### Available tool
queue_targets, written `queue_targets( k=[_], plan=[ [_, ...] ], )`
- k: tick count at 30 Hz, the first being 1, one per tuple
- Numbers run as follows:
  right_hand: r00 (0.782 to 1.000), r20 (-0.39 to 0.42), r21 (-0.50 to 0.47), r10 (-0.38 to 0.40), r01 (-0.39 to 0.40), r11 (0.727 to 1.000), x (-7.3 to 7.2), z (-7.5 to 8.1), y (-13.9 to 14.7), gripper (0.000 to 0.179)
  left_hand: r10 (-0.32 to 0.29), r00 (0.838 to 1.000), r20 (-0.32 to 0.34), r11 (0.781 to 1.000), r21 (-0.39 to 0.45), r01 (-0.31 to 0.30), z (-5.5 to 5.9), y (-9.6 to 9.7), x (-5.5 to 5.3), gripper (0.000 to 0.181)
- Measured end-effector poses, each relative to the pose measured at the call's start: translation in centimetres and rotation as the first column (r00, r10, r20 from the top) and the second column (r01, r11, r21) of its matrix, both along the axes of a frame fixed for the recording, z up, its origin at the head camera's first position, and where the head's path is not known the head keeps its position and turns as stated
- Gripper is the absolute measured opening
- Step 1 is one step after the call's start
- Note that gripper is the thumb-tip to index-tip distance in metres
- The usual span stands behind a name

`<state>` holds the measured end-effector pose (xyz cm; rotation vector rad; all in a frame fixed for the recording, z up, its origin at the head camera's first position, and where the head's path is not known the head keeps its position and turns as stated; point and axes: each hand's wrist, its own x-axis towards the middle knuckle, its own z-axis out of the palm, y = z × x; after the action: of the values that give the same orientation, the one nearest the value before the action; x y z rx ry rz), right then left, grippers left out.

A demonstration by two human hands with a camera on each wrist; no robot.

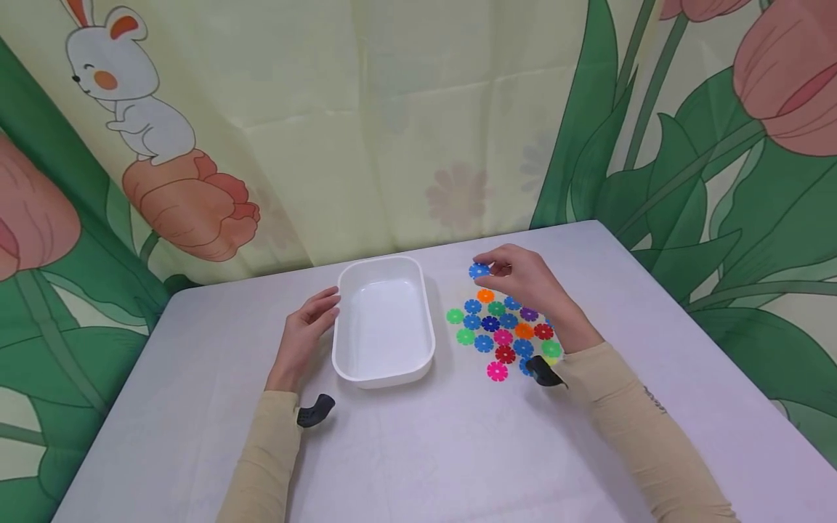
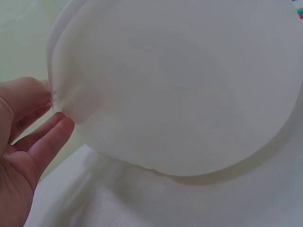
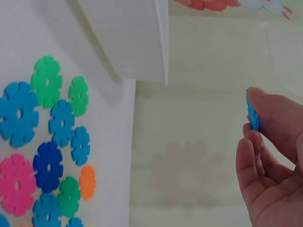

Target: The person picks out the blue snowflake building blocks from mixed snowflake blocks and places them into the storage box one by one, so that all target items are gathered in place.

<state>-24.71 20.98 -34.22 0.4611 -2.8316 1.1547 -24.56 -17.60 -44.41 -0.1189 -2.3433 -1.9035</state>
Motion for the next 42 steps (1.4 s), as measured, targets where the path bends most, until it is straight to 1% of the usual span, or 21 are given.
queue_targets(
  k=[4, 8, 15, 19, 24, 28, 35, 38, 42],
  plan=[
    [1.000, -0.006, -0.059, 0.022, -0.022, 0.998, -1.3, 0.6, -2.6, 0.041, 0.008, 1.000, 0.012, 1.000, 0.001, -0.008, 0.0, 0.0, 0.0, 0.029],
    [1.000, 0.003, -0.100, 0.027, -0.026, 0.995, -2.5, 1.1, -4.7, 0.039, 0.011, 1.000, 0.021, 1.000, -0.002, -0.011, 0.0, 0.0, 0.0, 0.030],
    [0.994, 0.070, -0.166, 0.080, -0.067, 0.984, -4.2, 1.8, -8.1, 0.043, 0.004, 1.000, 0.023, 1.000, 0.002, -0.004, 0.0, -0.1, -0.2, 0.030],
    [0.989, 0.090, -0.196, 0.120, -0.100, 0.975, -5.0, 1.7, -10.1, 0.043, 0.002, 1.000, 0.015, 1.000, 0.010, -0.002, 0.0, -0.1, -0.3, 0.029],
    [0.981, 0.110, -0.224, 0.160, -0.133, 0.966, -5.9, 1.1, -12.7, 0.044, 0.003, 1.000, 0.009, 1.000, 0.017, -0.003, 0.1, 0.0, -0.2, 0.028],
    [0.976, 0.135, -0.212, 0.172, -0.141, 0.967, -6.7, 0.3, -14.8, 0.043, 0.007, 1.000, 0.007, 1.000, 0.010, -0.007, 0.0, 0.0, -0.1, 0.029],
    [0.968, 0.174, -0.146, 0.180, -0.156, 0.977, -8.2, -1.6, -17.8, 0.037, 0.011, 1.000, 0.026, 1.000, -0.012, -0.011, -0.1, 0.0, -0.2, 0.031],
    [0.968, 0.176, -0.115, 0.179, -0.161, 0.980, -8.4, -2.2, -18.6, 0.036, 0.007, 1.000, 0.018, 1.000, -0.005, -0.007, -0.1, 0.0, -0.3, 0.030],
    [0.967, 0.188, -0.069, 0.170, -0.159, 0.985, -8.6, -3.2, -19.4, 0.036, 0.003, 1.000, 0.020, 1.000, -0.007, -0.003, 0.0, -0.1, -0.4, 0.034]
  ],
)
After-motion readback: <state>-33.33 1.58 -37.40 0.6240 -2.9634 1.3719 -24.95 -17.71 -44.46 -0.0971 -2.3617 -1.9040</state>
